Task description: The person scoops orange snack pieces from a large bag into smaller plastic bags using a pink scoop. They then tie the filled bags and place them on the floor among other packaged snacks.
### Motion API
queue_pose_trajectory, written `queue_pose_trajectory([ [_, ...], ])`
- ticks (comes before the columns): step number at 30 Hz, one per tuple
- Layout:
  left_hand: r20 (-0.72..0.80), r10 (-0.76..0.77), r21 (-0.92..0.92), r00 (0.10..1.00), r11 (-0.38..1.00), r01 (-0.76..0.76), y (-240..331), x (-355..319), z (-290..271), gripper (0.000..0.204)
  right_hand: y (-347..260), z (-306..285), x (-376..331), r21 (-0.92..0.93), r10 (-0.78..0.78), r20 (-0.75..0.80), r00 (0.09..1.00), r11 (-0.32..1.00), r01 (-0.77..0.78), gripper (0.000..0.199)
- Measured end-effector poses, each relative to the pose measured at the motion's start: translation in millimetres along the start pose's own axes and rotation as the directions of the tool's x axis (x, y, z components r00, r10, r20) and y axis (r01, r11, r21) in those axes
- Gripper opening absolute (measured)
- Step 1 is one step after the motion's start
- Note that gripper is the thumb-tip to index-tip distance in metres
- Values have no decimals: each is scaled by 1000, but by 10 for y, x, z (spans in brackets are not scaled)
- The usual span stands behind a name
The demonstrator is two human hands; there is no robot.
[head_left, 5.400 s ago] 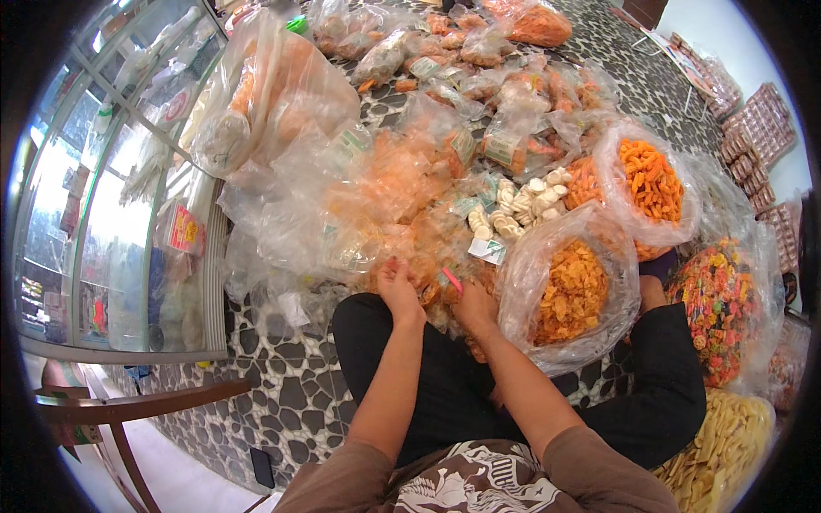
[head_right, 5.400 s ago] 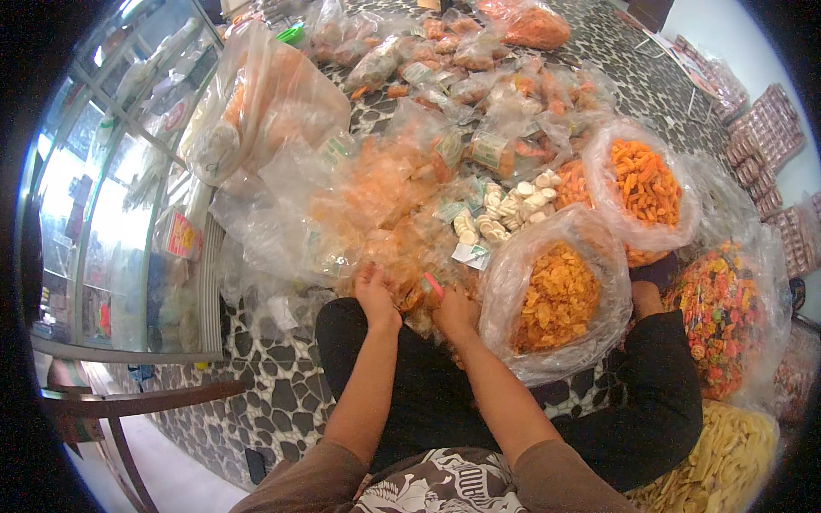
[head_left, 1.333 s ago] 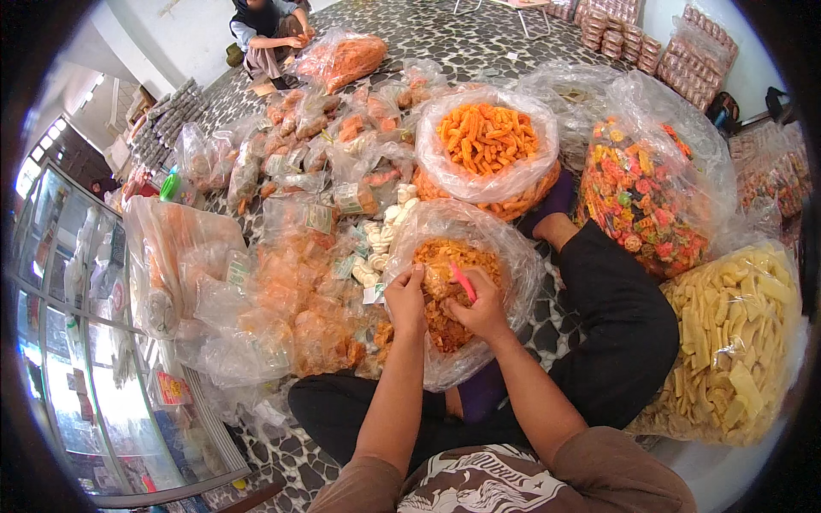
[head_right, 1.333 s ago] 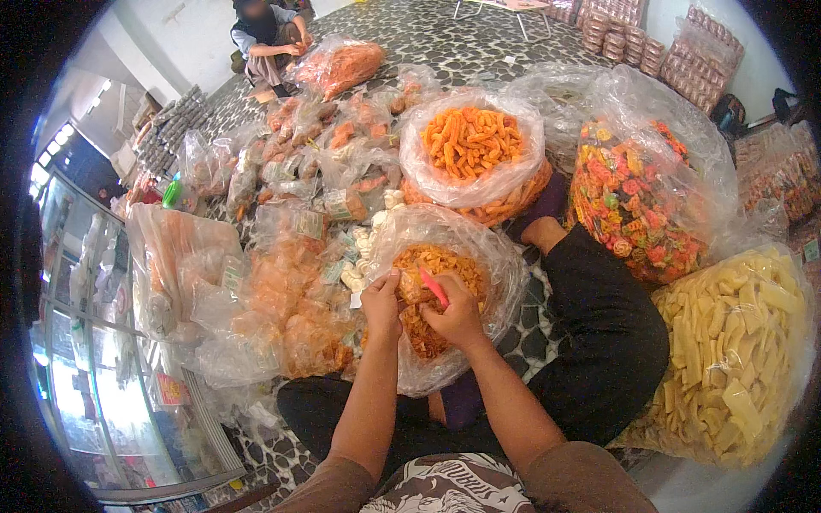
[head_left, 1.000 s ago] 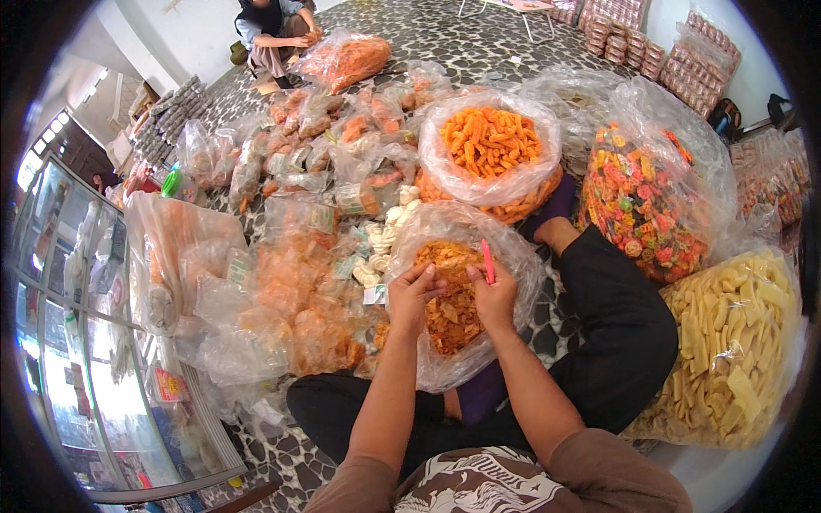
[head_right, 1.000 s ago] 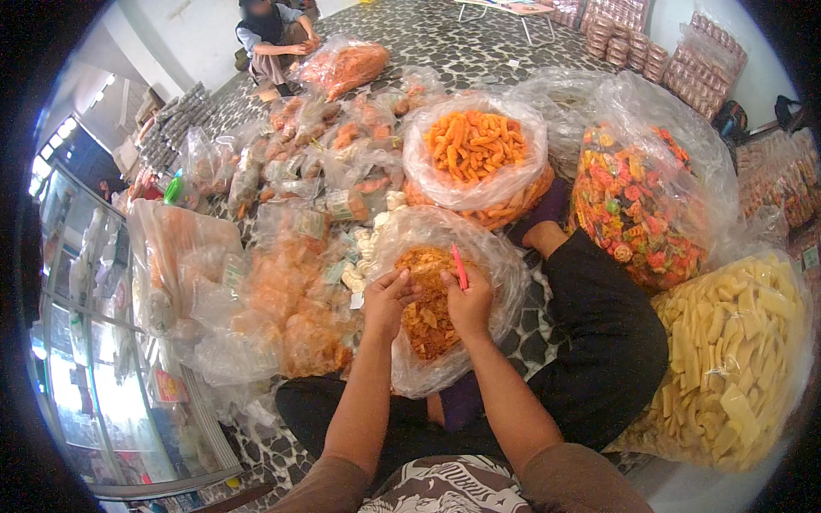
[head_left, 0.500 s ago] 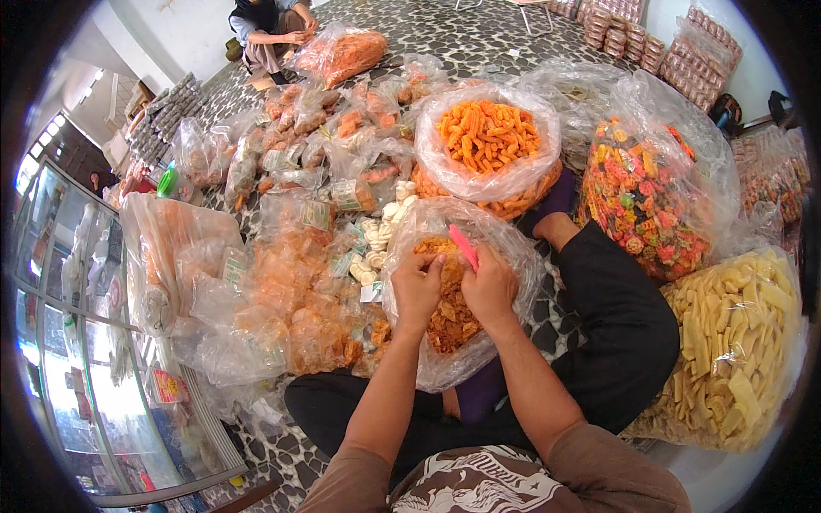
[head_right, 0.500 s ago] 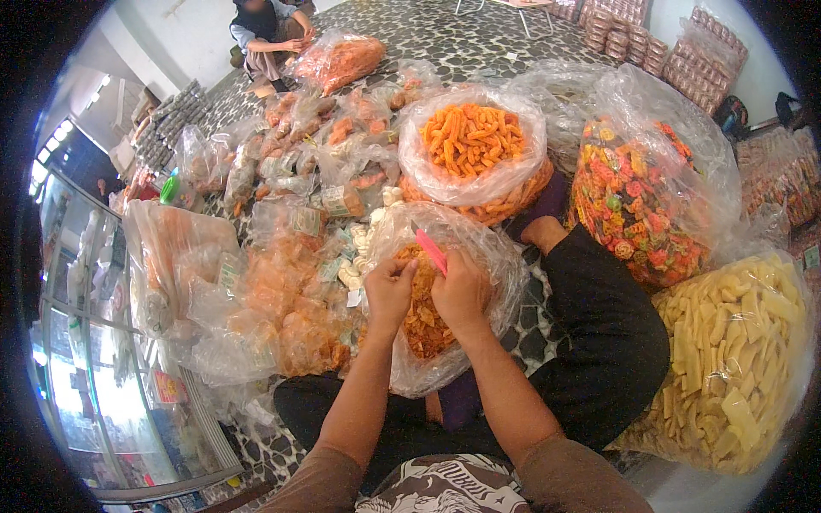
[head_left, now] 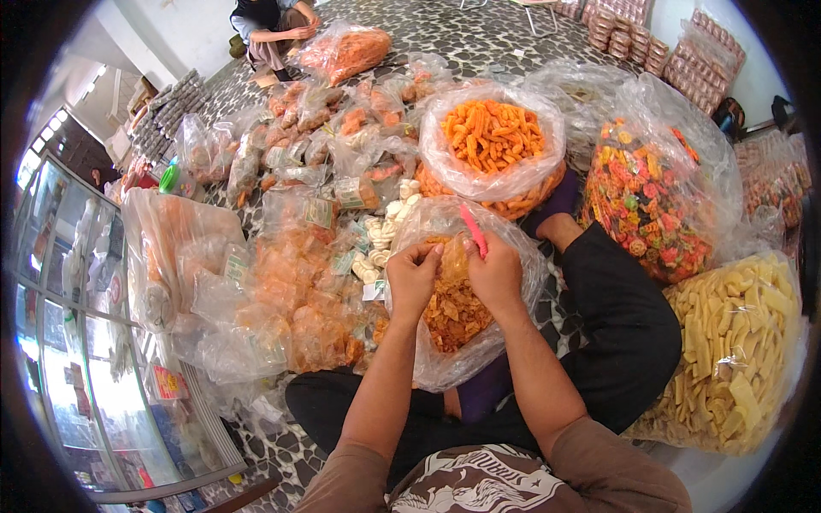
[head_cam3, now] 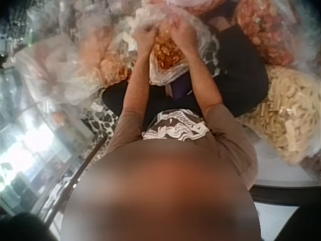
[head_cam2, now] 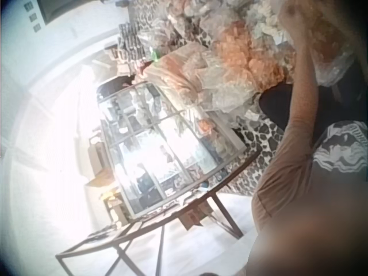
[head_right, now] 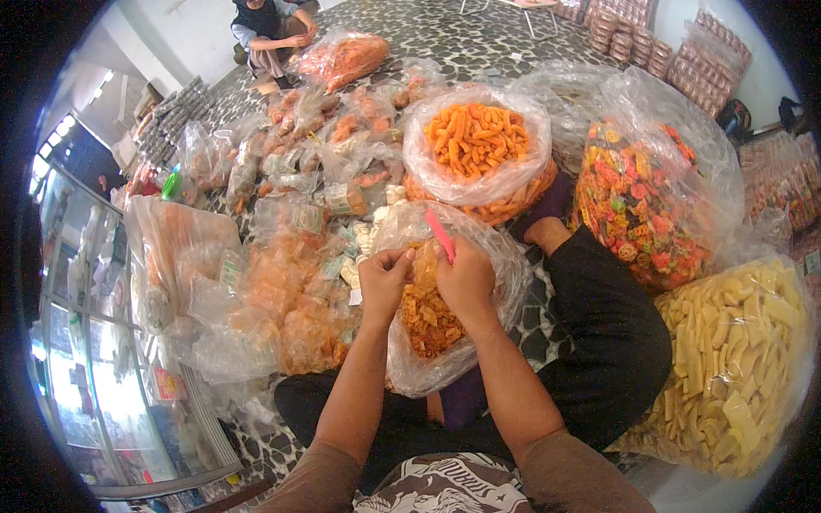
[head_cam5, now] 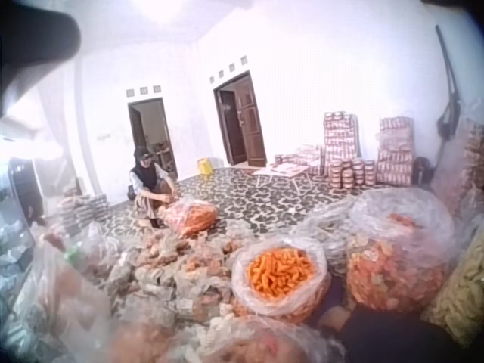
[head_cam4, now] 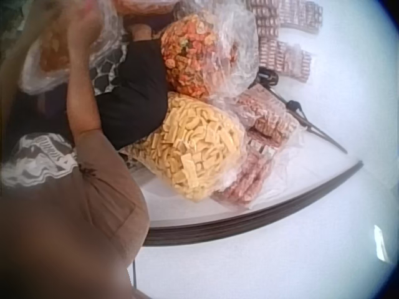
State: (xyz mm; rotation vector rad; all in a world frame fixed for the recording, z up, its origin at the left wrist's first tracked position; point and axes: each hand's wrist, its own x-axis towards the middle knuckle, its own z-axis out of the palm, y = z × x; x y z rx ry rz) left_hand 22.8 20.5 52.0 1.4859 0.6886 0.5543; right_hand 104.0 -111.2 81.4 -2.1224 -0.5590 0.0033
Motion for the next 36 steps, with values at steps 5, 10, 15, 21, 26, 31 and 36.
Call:
queue_pose_trajectory([
  [5, 11, -81, -49, 997, 995, 82, 1, 50, -69, 24, 119, 38, 77, 184, 198, 61, 978, 961, -206, 18],
  [10, 41, -116, -67, 992, 991, 119, -77, 56, -58, 25, 245, 139, 60, 202, 179, 115, 977, 959, -200, 18],
  [15, -11, -121, -124, 993, 985, 119, -112, 86, -69, 25, 288, 98, 56, 167, 259, 18, 966, 951, -258, 20],
  [21, -68, -43, -40, 997, 998, 40, -77, 13, -170, 25, 281, 88, -35, 393, 78, -6, 997, 917, -70, 9],
  [26, 28, -198, -418, 980, 888, 191, -2, -167, -484, 26, 157, 153, -159, 338, -444, -120, 888, 823, 457, 5],
  [31, -150, -159, -485, 976, 872, 68, -165, -337, -1050, 26, -198, 576, -442, 447, -414, 0, 910, 814, 371, 14],
  [36, -469, -129, -440, 874, 892, -105, -575, -637, -1885, 23, -449, 1232, -859, 556, -12, 431, 902, 791, -255, 22],
])
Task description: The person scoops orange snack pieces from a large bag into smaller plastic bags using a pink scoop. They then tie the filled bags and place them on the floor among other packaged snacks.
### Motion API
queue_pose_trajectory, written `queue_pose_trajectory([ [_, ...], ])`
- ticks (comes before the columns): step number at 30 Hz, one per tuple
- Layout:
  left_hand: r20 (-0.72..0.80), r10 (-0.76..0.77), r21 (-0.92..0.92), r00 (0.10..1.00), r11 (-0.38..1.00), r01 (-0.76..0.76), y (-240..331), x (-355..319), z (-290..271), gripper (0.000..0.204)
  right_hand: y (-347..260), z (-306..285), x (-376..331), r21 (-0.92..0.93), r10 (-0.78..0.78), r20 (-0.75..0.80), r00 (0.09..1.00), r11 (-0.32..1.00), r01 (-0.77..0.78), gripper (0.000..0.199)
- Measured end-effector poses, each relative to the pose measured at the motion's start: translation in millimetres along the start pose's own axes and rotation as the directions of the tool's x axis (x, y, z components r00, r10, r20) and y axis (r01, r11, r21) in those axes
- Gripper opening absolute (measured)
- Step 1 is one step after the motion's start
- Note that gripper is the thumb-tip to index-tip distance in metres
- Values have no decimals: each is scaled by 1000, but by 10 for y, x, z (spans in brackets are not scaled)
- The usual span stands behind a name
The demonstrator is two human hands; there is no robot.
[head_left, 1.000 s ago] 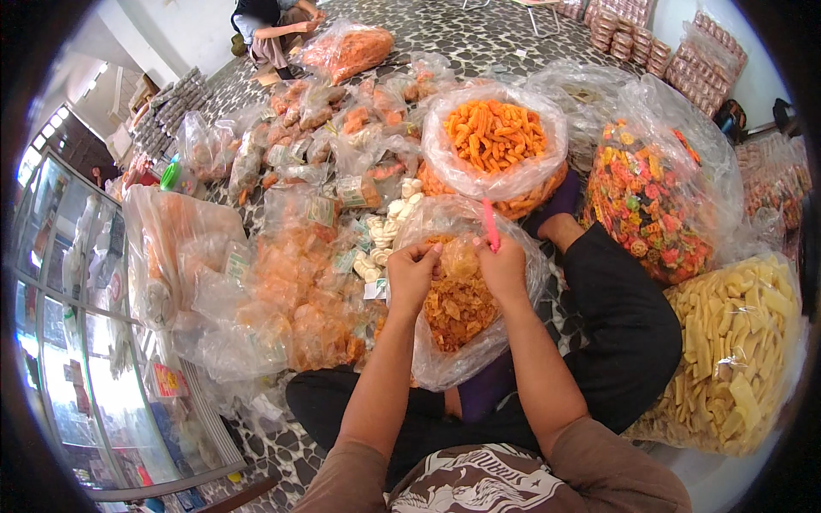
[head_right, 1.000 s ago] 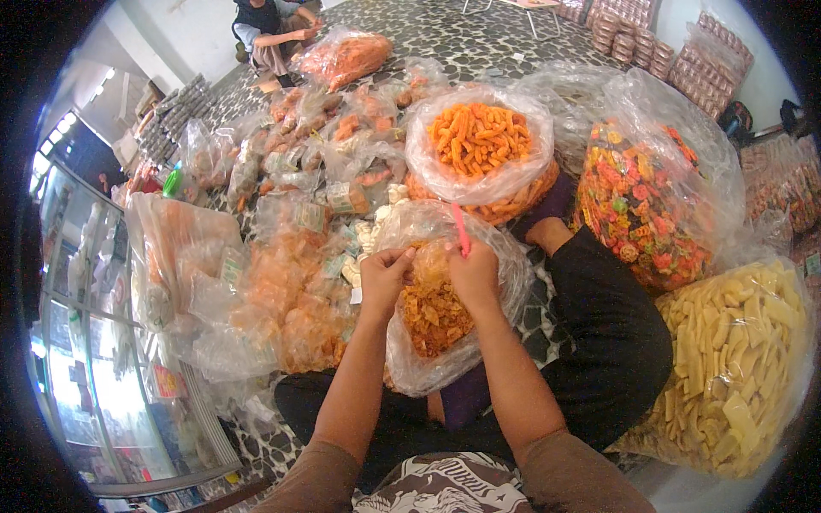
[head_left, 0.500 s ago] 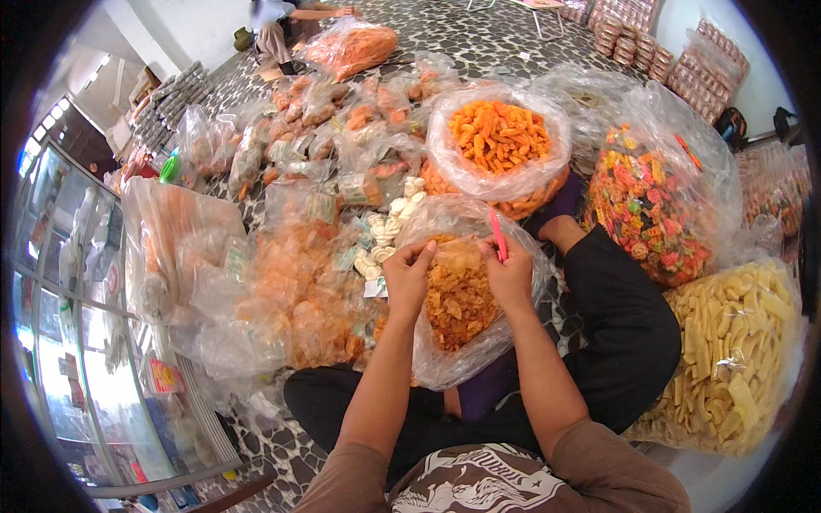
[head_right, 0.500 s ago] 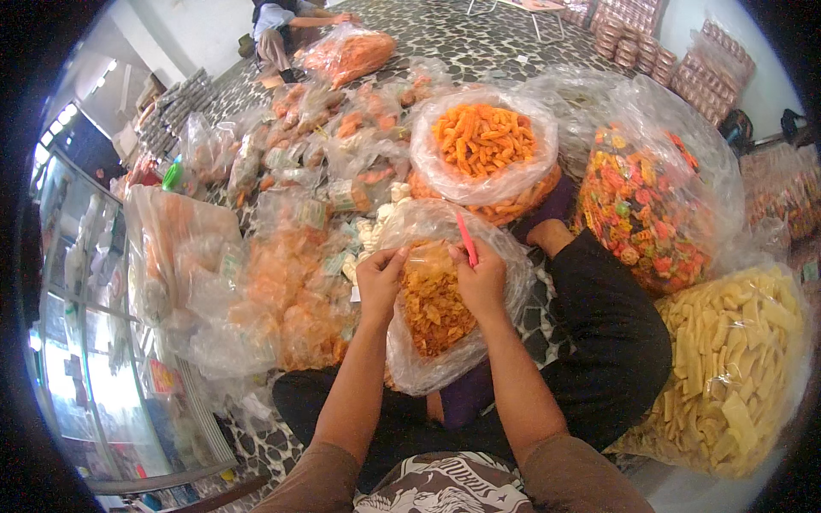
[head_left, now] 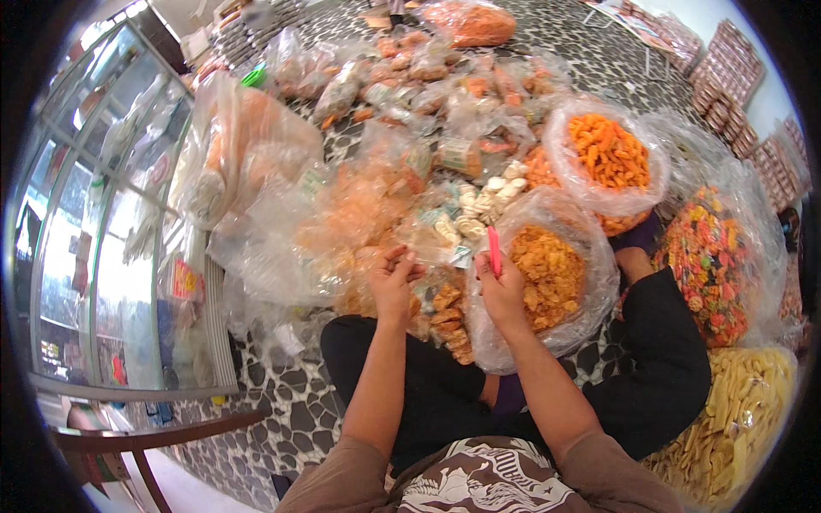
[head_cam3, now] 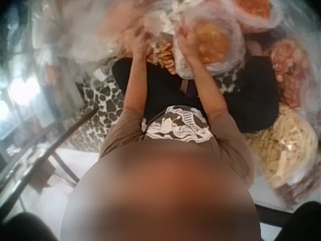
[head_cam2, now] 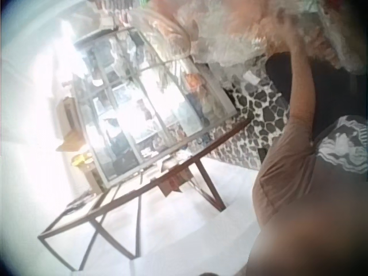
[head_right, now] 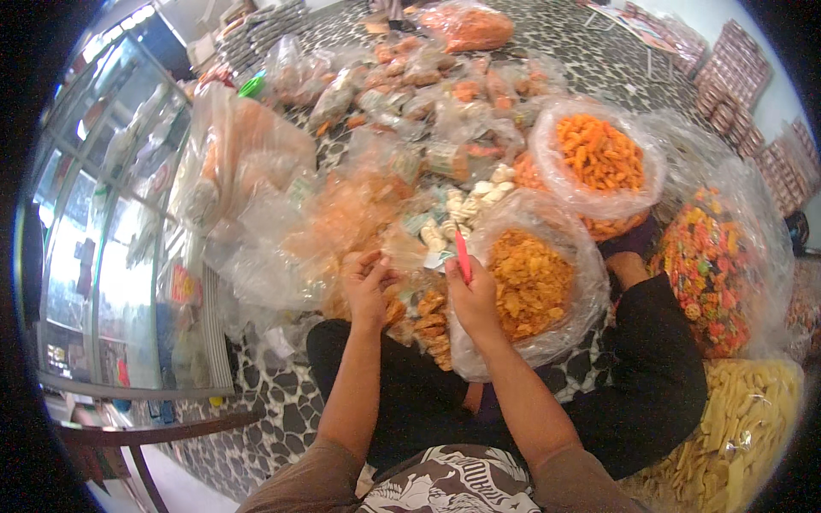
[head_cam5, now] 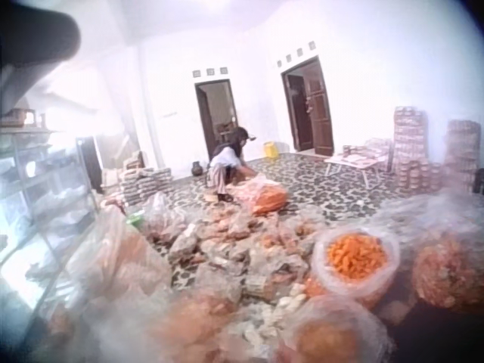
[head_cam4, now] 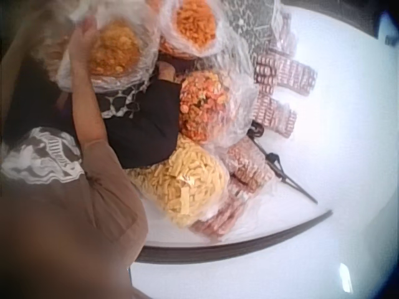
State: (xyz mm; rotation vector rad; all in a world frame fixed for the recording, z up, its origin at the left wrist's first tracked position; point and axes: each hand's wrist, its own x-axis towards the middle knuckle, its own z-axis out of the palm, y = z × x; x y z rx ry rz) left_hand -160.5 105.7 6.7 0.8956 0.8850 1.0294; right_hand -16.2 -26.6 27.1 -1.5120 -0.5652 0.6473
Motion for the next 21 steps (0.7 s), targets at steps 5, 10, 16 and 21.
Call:
queue_pose_trajectory([
  [5, -286, 162, 29, 944, 987, -161, 146, 236, -840, 23, 480, 647, 105, -184, 243, 101, 965, 958, -222, 27],
  [10, -483, 339, 274, 808, 934, -228, 213, 328, -1149, 30, 920, 793, 100, -753, 87, 206, 975, 650, 101, 23],
  [16, -436, 225, 181, 871, 970, -159, -111, 159, -837, 32, 1149, 912, -6, -844, 246, 25, 969, 525, -111, 32],
  [21, -316, 126, 134, 940, 987, -87, -300, 25, -538, 26, 1209, 800, 44, -892, 309, 121, 943, 451, -33, 45],
])
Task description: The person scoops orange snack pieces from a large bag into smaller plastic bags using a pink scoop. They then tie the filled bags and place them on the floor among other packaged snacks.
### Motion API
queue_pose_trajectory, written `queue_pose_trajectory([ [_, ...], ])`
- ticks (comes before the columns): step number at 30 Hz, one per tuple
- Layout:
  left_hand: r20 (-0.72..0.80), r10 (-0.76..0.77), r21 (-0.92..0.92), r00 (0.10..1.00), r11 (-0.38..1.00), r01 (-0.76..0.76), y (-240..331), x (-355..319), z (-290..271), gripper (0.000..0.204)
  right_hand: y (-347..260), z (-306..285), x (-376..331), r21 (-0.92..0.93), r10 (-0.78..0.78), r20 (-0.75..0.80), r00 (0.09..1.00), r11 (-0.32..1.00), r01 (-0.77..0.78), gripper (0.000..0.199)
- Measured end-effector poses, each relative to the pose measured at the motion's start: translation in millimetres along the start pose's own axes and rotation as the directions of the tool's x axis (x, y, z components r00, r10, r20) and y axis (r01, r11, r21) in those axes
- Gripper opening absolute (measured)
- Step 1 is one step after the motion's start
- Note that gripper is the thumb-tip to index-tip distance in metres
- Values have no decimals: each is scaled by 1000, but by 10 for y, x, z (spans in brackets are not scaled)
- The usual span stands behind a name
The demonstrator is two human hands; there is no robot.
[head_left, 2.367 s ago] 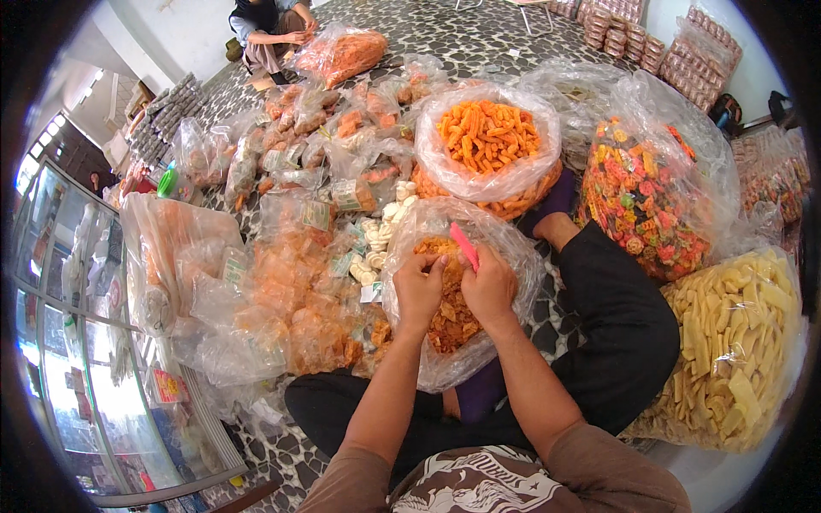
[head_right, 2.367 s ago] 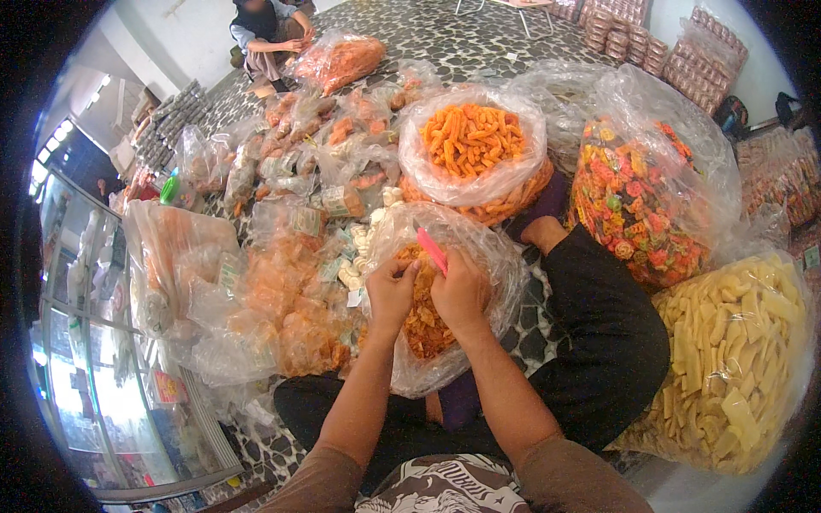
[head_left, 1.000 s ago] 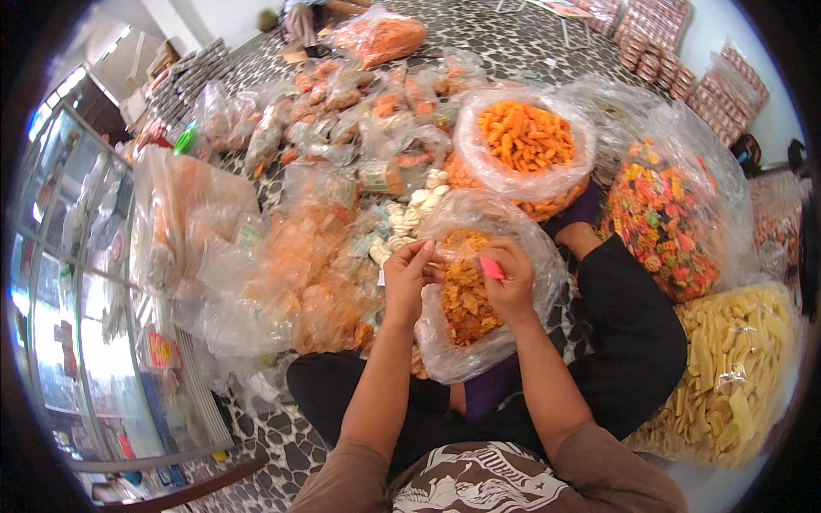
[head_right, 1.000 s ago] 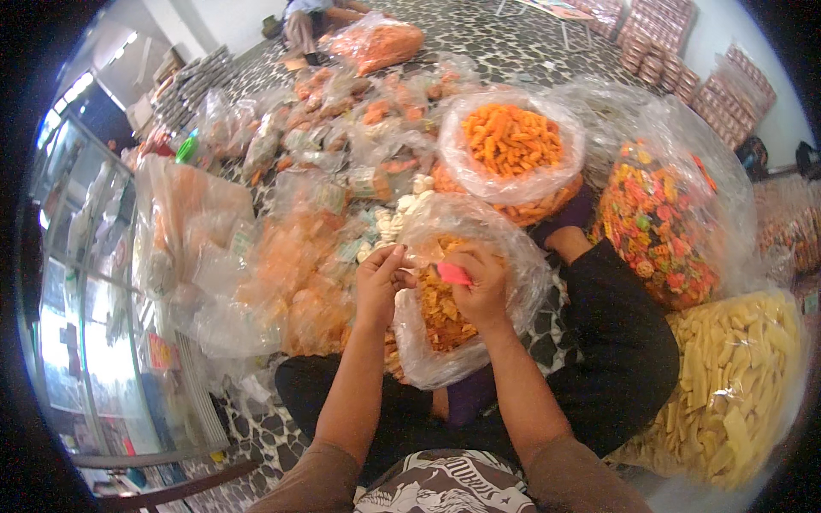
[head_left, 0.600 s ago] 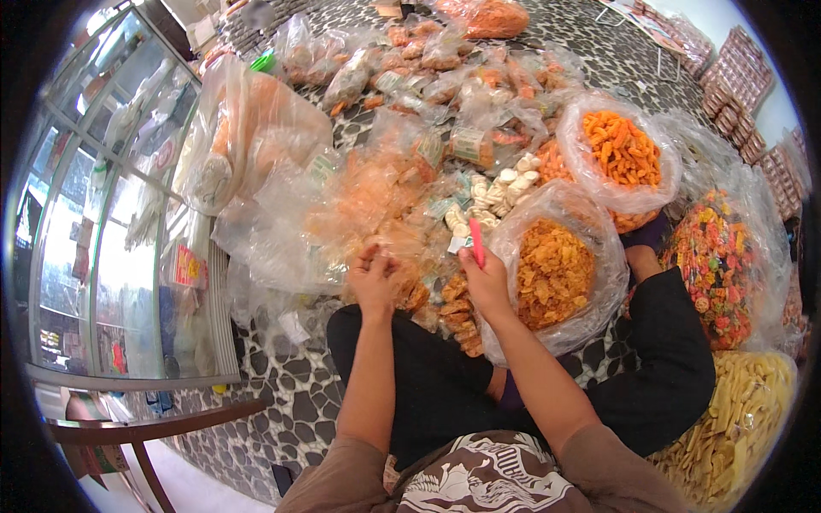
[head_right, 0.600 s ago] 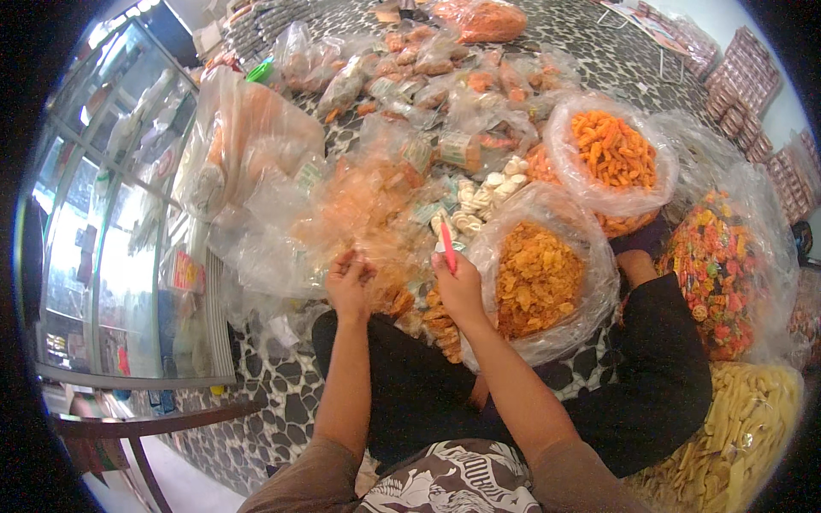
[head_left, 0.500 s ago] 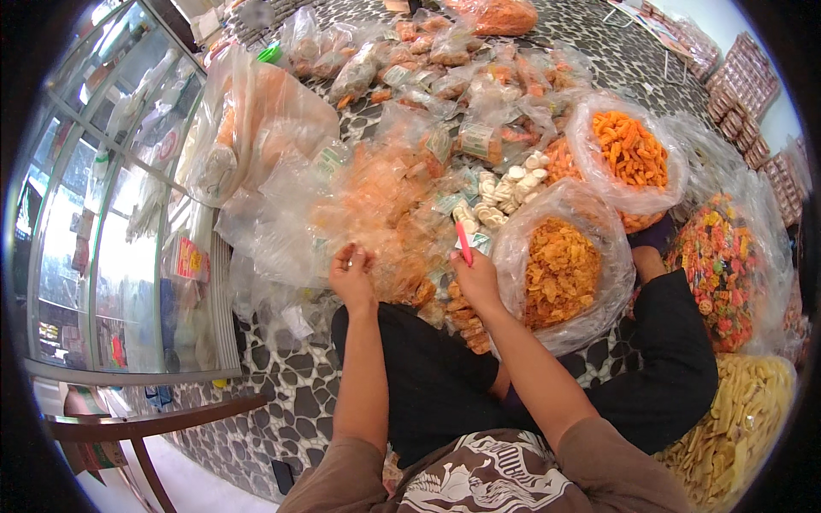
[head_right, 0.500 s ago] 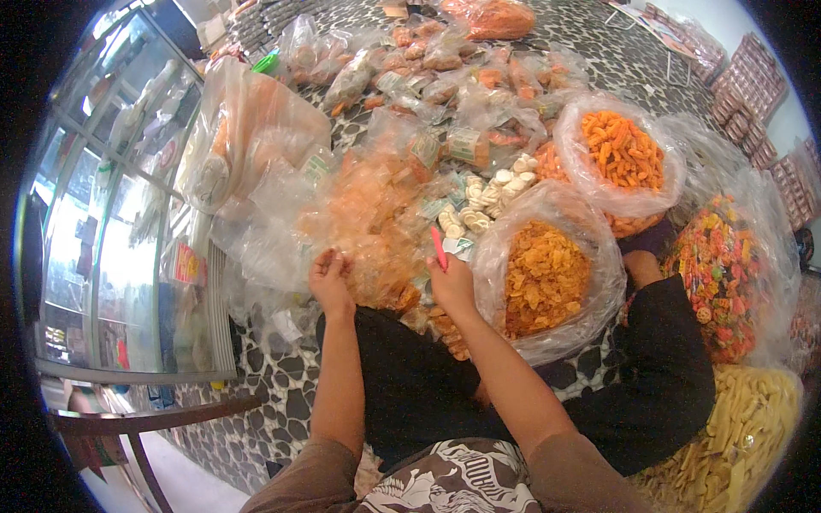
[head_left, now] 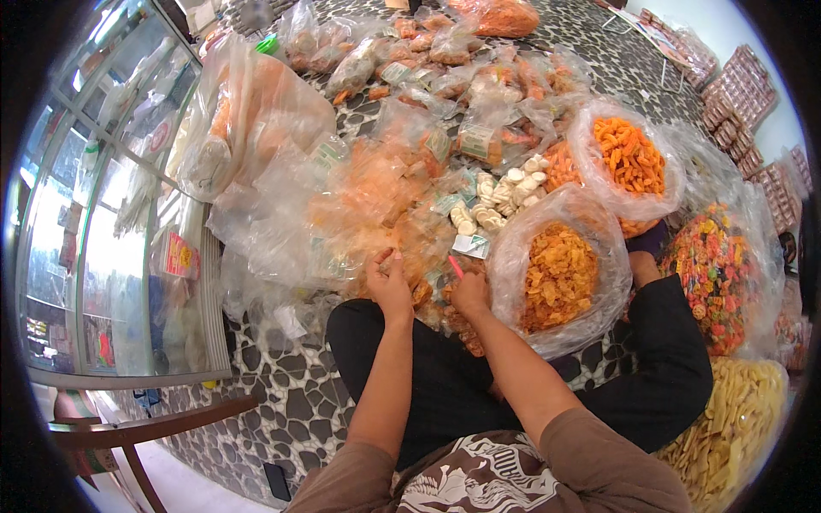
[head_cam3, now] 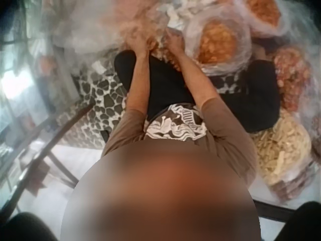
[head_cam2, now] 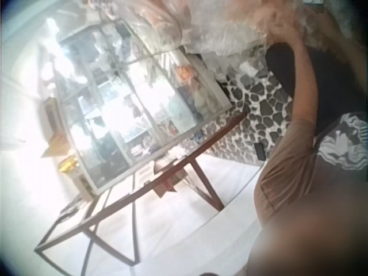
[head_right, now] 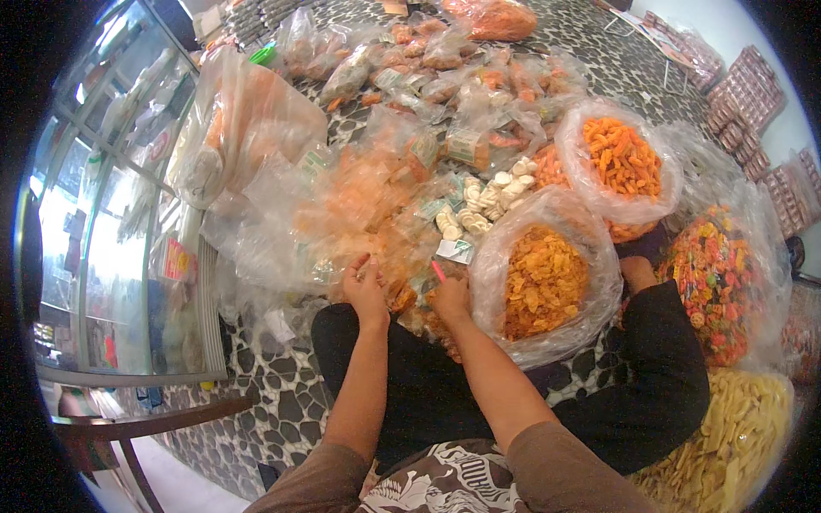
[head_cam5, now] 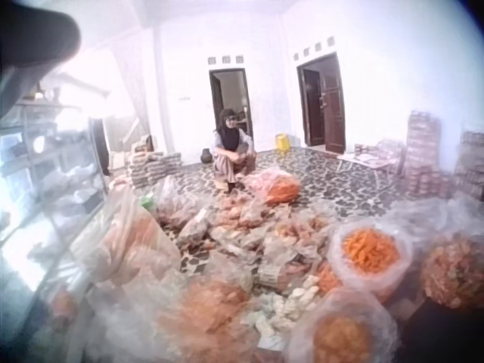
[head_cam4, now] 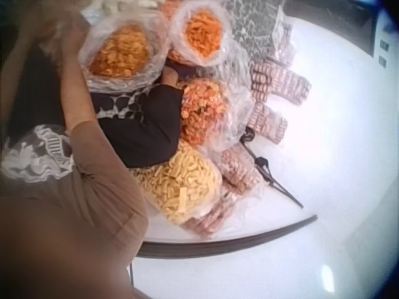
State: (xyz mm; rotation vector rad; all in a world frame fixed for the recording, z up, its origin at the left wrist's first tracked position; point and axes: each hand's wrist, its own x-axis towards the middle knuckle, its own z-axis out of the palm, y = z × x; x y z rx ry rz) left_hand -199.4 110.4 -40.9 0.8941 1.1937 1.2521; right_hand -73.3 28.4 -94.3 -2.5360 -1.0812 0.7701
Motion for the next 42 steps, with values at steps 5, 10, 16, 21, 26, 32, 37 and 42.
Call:
queue_pose_trajectory([
  [5, 192, -66, 170, 979, 985, 33, 8, -78, 8, 26, 0, -123, -20, 367, -9, -94, 996, 929, 43, 51],
  [10, 446, -177, 140, 877, 982, 127, 54, -343, 249, 38, -75, -661, -287, 905, 55, -144, 988, 410, 109, 30],
  [16, 545, -128, 6, 828, 989, 150, 60, -703, 927, 33, 117, -1318, -601, 905, 154, -320, 935, 342, 254, 26],
  [21, 639, -156, 7, 753, 980, 198, 8, -936, 1417, 34, 547, -1577, -572, 918, 249, -376, 892, 232, 322, 24],
  [26, 677, -94, 38, 730, 995, 93, -25, -1193, 1767, 29, 937, -1697, -537, 974, 331, -223, 917, 116, 195, 23],
  [32, 672, 34, 95, 740, 987, -131, 52, -1000, 1975, 32, 1188, -1929, -729, 566, 216, -684, 697, 760, 320, 24],
  [37, 687, 111, 148, 718, 946, -288, 40, -879, 2064, 31, 1093, -2095, -906, 221, -139, -768, 625, 859, 462, 52],
  [42, 677, 148, 192, 721, 910, -367, 22, -919, 2067, 28, 996, -2098, -935, 135, -163, -672, 723, 932, 336, 63],
])
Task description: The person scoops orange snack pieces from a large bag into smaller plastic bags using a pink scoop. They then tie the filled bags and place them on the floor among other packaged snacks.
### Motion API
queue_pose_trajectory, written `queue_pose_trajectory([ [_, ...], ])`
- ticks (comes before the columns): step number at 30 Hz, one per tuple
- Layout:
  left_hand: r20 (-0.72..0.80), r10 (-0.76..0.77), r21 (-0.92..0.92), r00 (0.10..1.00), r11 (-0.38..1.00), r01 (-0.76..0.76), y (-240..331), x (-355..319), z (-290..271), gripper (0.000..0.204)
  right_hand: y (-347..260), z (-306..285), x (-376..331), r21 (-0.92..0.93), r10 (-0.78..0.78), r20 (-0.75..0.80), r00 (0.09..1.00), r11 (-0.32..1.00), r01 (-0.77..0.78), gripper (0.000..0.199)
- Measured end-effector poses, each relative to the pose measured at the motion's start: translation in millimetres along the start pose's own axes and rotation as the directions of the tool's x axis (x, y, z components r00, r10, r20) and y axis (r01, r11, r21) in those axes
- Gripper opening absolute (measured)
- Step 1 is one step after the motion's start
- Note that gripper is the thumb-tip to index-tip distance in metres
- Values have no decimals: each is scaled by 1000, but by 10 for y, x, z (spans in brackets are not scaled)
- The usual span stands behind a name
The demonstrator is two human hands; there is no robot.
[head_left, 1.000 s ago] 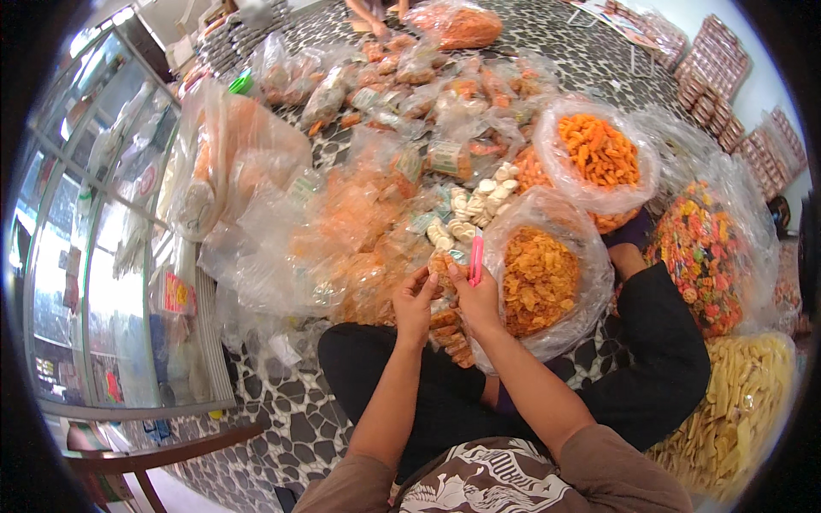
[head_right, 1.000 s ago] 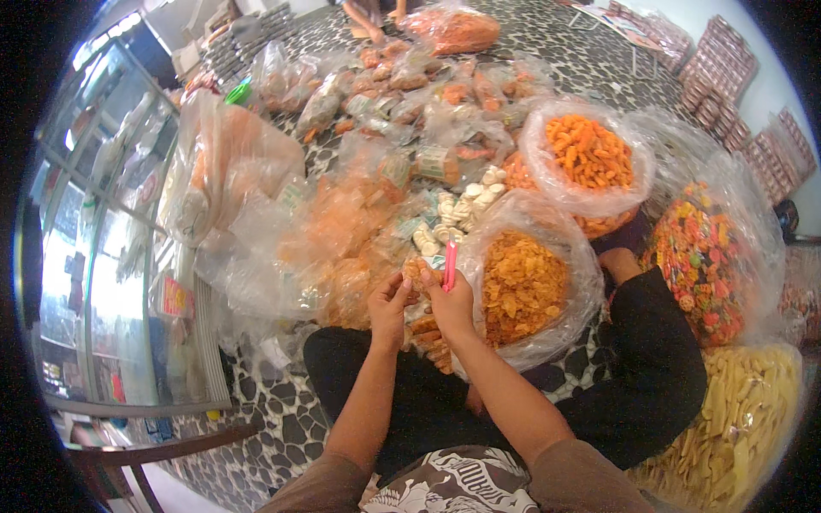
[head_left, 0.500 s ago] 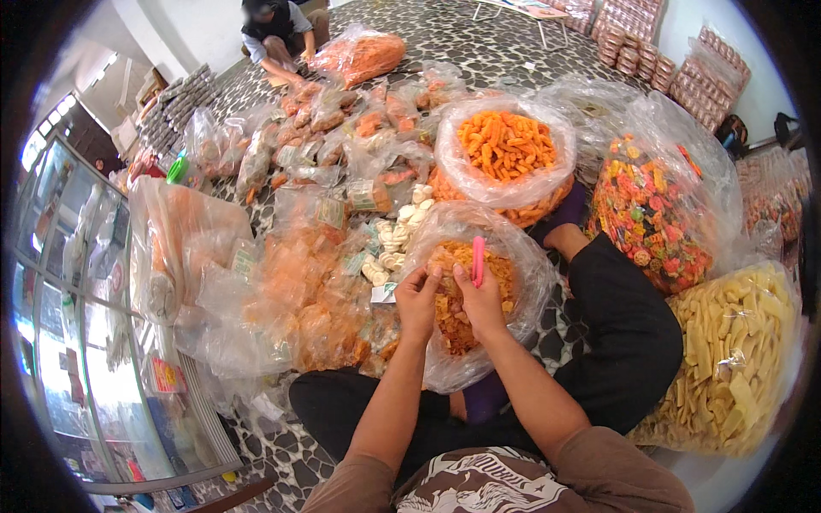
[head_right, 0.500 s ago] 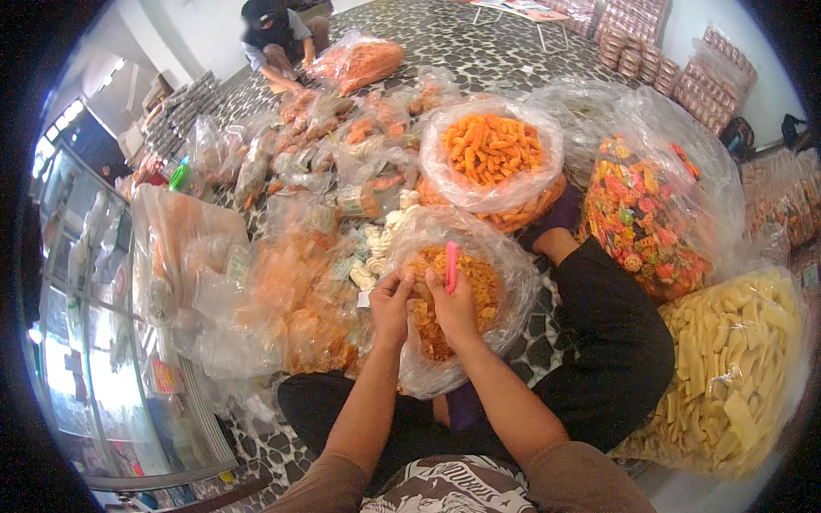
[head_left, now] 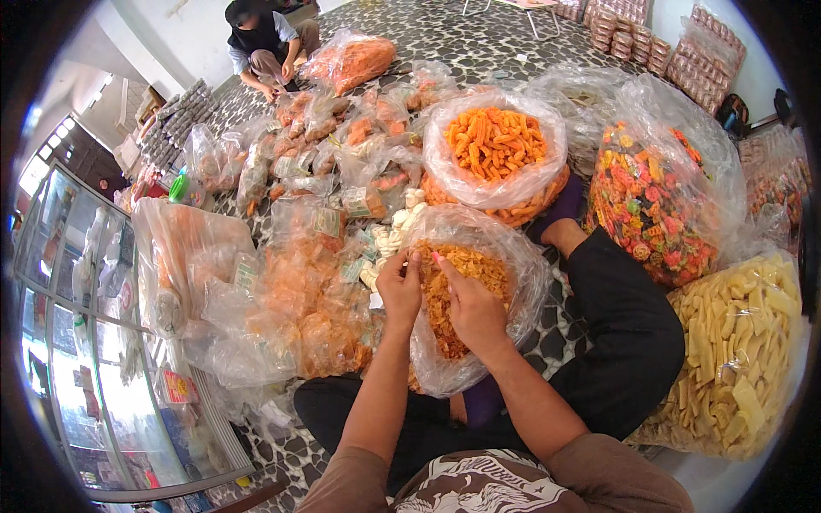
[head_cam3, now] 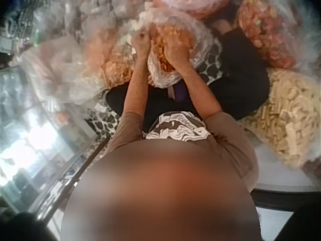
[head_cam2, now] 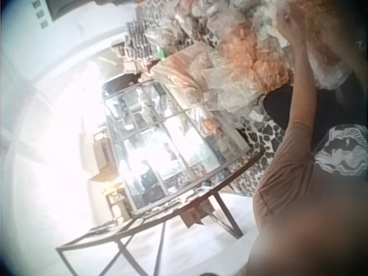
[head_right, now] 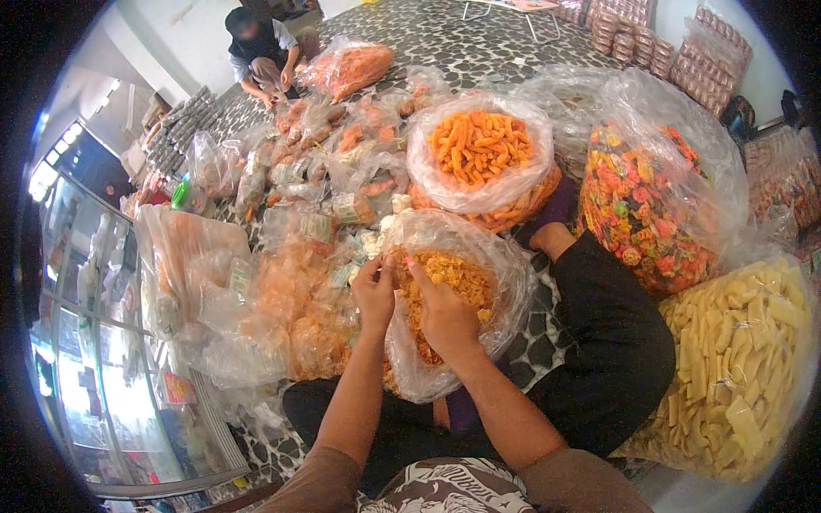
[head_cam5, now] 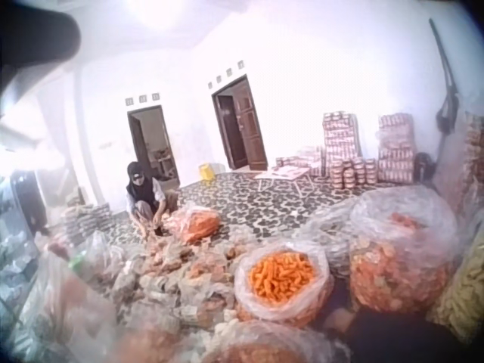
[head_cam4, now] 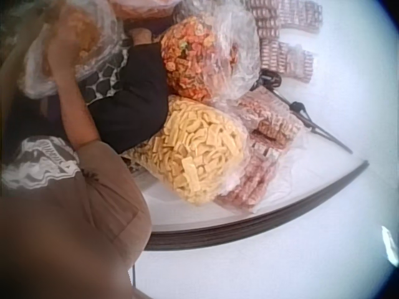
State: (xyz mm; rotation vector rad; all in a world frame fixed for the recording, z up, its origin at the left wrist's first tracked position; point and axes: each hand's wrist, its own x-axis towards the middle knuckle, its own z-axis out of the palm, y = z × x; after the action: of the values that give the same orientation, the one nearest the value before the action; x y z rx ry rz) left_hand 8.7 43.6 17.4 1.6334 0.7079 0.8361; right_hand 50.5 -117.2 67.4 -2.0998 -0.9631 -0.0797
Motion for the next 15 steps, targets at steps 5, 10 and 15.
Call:
queue_pose_trajectory([
  [5, -68, 180, 95, 981, 980, -173, -11, -15, 62, 25, -24, 31, 36, -16, 55, 86, 995, 998, -54, 62],
  [10, -158, 192, 111, 969, 978, -176, -53, 1, 81, 24, -105, -12, 19, -93, 104, 198, 975, 992, -87, 63],
  [15, -220, 67, 27, 973, 998, -62, -107, 46, 114, 27, -122, -69, -67, -74, 110, 222, 969, 993, -96, 60],
])
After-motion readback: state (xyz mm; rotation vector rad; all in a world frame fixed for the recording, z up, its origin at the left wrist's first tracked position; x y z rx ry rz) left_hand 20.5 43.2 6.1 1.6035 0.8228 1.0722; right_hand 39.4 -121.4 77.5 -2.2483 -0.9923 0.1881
